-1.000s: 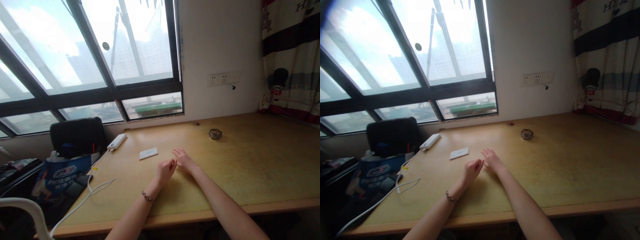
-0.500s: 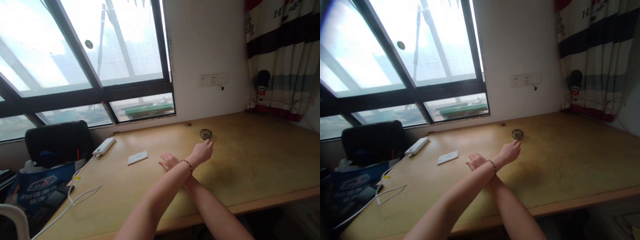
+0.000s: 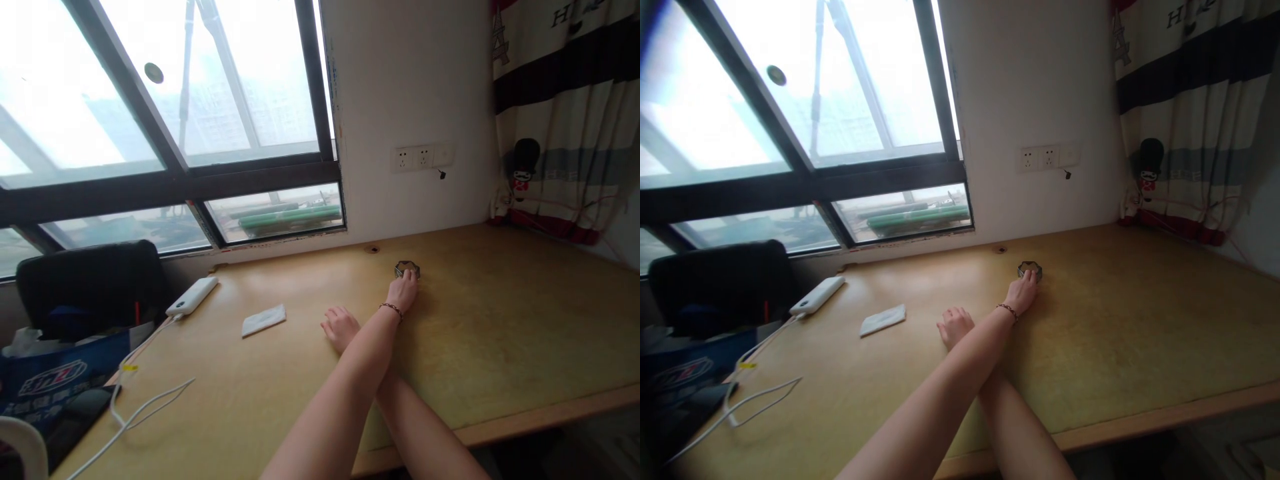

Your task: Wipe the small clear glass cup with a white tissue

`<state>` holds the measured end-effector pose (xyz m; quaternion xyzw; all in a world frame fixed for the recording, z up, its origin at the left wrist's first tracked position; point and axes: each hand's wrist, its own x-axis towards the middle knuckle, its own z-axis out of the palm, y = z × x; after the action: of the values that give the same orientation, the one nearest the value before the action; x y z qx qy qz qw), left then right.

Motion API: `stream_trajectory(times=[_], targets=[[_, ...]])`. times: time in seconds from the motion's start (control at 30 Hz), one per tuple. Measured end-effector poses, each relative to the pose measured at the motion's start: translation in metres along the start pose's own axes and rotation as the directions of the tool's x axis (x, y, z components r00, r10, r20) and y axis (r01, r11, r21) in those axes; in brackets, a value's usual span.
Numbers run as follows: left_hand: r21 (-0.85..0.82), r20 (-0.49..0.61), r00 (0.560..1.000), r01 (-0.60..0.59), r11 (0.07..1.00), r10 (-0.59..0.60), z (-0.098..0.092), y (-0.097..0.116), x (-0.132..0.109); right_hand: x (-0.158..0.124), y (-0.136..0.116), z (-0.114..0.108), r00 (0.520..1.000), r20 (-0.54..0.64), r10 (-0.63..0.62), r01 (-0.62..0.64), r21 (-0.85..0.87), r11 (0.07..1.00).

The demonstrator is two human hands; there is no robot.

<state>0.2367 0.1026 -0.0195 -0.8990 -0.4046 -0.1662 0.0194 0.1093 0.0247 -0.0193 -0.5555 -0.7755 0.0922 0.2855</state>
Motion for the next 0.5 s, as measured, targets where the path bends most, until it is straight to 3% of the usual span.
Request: stream_trajectory(times=[0.2, 0.3, 0.4, 0.5], targets=[[-0.041, 0.055, 0.998, 0.006, 0.999, -0.004, -0.011, -0.025, -0.004, -0.003, 0.004, 0.013, 0.999, -0.040, -0.025, 0.020, -0.117, 0.993], [-0.065, -0.021, 0.997, 0.066, 0.996, -0.068, -0.025, -0.044, -0.015, -0.006, 0.001, 0.027, 0.995, 0.053, -0.082, 0.089, -0.153, 0.984], [-0.146, -0.178, 0.965, 0.166, 0.975, -0.191, -0.049, -0.081, -0.035, -0.008, -0.004, 0.033, 0.970, 0.148, -0.192, 0.207, -0.096, 0.974], [-0.233, -0.325, 0.901, 0.218, 0.948, -0.287, -0.079, -0.141, -0.075, -0.012, -0.012, 0.025, 0.961, 0.057, -0.272, 0.272, 0.015, 0.962]])
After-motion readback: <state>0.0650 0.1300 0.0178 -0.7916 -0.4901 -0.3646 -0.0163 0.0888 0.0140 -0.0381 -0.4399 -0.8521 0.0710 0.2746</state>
